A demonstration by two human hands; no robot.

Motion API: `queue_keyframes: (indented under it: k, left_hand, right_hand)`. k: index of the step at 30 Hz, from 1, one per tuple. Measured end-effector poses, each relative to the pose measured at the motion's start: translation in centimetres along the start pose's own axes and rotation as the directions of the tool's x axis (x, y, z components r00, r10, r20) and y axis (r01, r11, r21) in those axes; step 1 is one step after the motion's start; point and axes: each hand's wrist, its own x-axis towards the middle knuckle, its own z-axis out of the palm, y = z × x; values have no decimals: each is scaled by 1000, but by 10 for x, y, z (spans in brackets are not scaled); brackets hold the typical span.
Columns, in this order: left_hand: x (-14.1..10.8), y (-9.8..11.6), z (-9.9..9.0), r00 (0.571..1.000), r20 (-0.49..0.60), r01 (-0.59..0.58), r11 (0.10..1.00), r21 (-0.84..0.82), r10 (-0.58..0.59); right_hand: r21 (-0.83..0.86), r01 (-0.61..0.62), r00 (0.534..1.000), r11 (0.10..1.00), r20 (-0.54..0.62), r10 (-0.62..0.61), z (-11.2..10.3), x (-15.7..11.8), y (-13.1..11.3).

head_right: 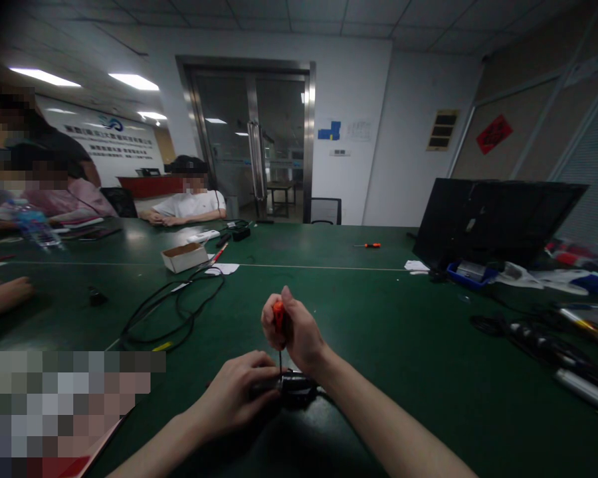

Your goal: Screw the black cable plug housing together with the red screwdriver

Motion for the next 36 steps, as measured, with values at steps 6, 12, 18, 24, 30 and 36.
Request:
queue_keyframes:
  k: [6, 12, 18, 24, 30, 36]
  left_hand:
    - [0, 0, 1, 1000, -17, -15, 1000, 9, 15]
    - [0, -1, 2, 1000, -13, -9, 1000, 9, 9]
    - [-1, -2, 2, 1000, -7, -12, 1000, -3, 12]
    - [-1, -2, 2, 1000, -17, -6, 1000, 1, 6]
    - [0, -1, 1, 1000, -21, -18, 1000, 4, 18]
    - [-1, -3, 3, 1000, -19, -9, 1000, -5, 9]
  right_hand:
    - [10, 46, 999, 999, 23, -47, 4, -5, 3]
    - [-110, 66, 998, 992, 13, -65, 0, -2, -3]
    - [-3, 21, 1000, 1000, 22, -21, 4, 0, -2]
    - [15, 57, 995, 998, 87, -58, 8, -6, 0]
    - [-126, 87, 991, 988, 113, -72, 3, -4, 0]
    - [-606, 264, 964, 750, 154, -215, 1, -6, -29]
